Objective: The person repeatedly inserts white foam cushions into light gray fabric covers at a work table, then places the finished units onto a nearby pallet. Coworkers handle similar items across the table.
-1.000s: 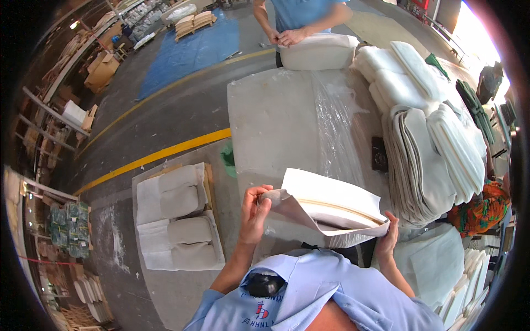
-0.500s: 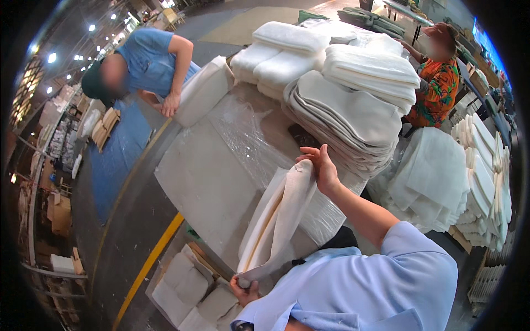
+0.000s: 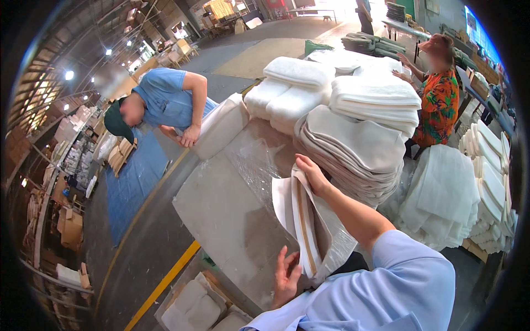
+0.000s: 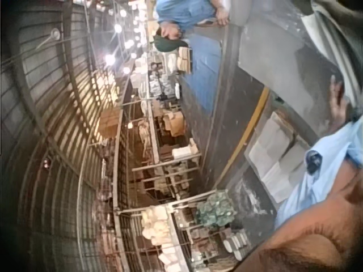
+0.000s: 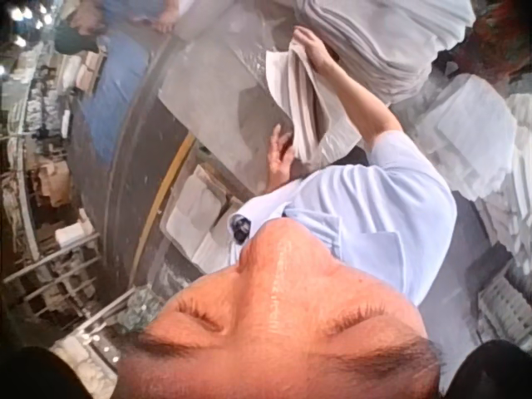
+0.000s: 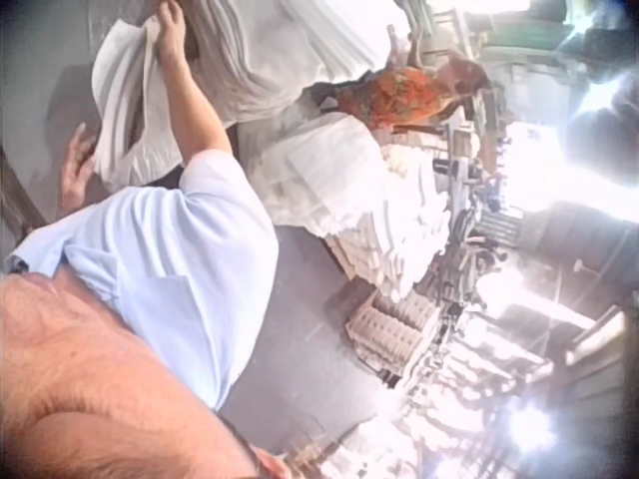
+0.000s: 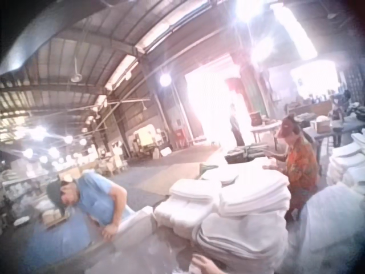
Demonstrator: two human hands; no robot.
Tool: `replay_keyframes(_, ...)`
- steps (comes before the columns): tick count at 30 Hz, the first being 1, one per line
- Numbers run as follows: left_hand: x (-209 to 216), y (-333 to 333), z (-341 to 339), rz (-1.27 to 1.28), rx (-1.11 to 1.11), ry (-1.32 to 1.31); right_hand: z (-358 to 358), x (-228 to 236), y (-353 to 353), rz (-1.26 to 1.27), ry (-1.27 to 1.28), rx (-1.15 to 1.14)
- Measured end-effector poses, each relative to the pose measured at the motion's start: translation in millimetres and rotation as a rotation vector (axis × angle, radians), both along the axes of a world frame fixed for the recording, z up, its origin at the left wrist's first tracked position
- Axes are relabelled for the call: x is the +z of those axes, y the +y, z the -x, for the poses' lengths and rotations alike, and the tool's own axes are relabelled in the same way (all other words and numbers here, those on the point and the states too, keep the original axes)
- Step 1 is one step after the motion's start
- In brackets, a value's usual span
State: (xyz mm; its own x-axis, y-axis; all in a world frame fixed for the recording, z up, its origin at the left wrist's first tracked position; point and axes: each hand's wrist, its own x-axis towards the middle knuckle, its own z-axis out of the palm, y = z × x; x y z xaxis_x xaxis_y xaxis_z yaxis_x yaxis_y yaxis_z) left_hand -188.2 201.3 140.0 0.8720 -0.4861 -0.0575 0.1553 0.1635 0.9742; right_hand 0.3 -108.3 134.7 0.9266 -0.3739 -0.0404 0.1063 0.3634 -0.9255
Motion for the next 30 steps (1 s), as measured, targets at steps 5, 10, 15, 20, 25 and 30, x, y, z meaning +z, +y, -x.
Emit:
replay_keyframes(5,-0.2,-40.2,-89.1,-0.322,0.054,-0.271,34.3,15.5,24.5,0.206,0.026,0.133)
replay_keyframes(10,1.4,-133.3,-172.6,-0.577,0.025,-0.552,53.2,26.8,-9.6,0.555,0.347,-0.082)
replay_keyframes(15,1.9,-169.6,-235.8,-0.629,0.120,-0.823,42.2,49.5,-13.7,0.576,0.426,-0.098)
replay_keyframes(20,5.9,-207.6,-255.9,-0.638,0.068,-0.810,36.6,31.9,-28.1,0.603,0.386,-0.019)
replay_keyframes(25,-4.2,-207.6,-258.0,-0.524,0.206,-0.924,26.6,30.8,-22.6,0.851,0.333,0.130)
replay_keyframes(30,-10.9,-201.0,-246.0,-0.354,0.233,-0.721,33.9,24.8,-16.9,1.054,0.239,0.222)
